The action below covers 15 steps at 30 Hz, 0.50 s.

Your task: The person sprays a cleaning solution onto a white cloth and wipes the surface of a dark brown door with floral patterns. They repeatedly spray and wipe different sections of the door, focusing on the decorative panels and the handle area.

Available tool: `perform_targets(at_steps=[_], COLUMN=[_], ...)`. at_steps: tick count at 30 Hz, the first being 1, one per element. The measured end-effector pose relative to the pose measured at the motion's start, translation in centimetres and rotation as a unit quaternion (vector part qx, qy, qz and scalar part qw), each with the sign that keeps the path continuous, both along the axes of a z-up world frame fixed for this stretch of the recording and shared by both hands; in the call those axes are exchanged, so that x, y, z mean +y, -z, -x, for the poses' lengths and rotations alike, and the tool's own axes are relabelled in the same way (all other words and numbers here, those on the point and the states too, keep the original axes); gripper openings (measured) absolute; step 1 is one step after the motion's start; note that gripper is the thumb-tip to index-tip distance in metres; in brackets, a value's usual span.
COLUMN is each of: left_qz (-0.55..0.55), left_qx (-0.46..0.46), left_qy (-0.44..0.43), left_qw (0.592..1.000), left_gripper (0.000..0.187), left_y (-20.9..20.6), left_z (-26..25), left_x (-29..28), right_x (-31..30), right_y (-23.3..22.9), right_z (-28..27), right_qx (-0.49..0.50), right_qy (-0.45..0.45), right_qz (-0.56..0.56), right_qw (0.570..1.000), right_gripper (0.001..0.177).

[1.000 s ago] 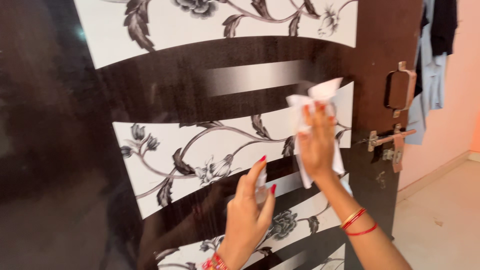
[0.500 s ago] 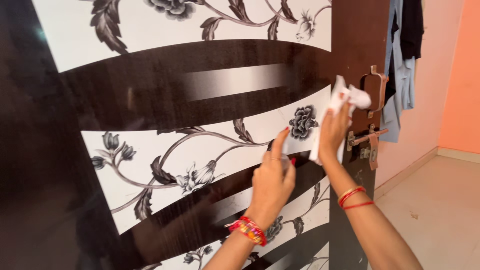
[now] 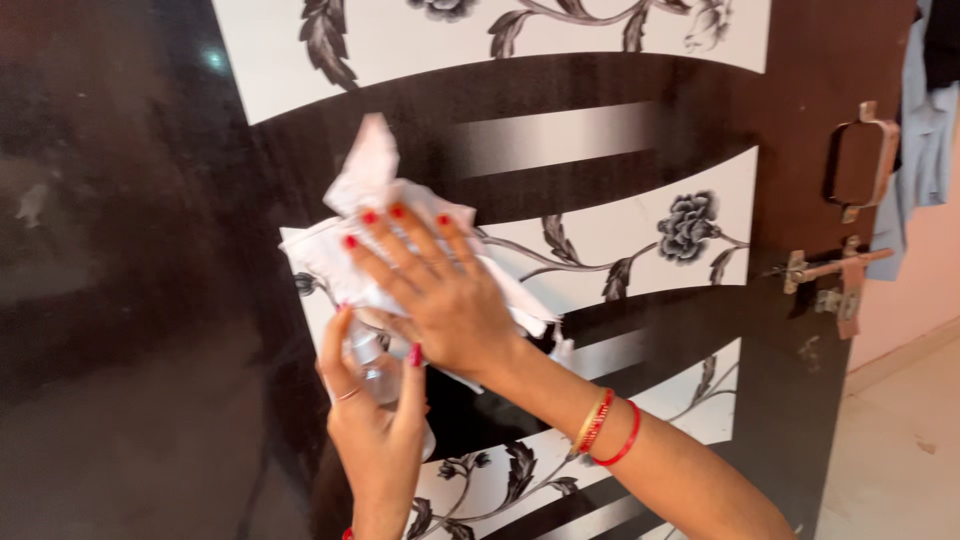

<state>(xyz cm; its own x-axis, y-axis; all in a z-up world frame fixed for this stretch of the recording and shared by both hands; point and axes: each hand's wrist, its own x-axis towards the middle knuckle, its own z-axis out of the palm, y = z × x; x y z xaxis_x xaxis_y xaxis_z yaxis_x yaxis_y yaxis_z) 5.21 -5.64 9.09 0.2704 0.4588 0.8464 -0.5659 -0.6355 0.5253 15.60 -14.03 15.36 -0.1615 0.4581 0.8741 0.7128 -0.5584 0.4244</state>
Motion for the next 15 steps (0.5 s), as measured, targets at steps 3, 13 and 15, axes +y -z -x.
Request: perform_targets(at_steps=[3,13,15], left_qz=[0.066,0.08,-0.012], left_qx=[-0.03,-0.072,-0.075], left_qy=[0.023,0.08,0.064], left_qw=[0.997,0.991,0.995], left_gripper=[0.075,0.076,0.073], left_y=[0.8,6.9,7.3], left_z=[0.6,-0.5,-1.4], left_x=[1.8,2.3,1.0], right_x=[2.5,2.4,2.3], right_y=[0.2,5.4,4.1], right_z=[1.1,0.2,-0.9], right_qx=[-0.003,-0.139,-0.231], right_qy=[-0.017,0.005,0.064], right_qz=[0.027,0.177,0.113], right_qw=[0.999,0.974,0.964], right_gripper=[0.056,0.058,0.058])
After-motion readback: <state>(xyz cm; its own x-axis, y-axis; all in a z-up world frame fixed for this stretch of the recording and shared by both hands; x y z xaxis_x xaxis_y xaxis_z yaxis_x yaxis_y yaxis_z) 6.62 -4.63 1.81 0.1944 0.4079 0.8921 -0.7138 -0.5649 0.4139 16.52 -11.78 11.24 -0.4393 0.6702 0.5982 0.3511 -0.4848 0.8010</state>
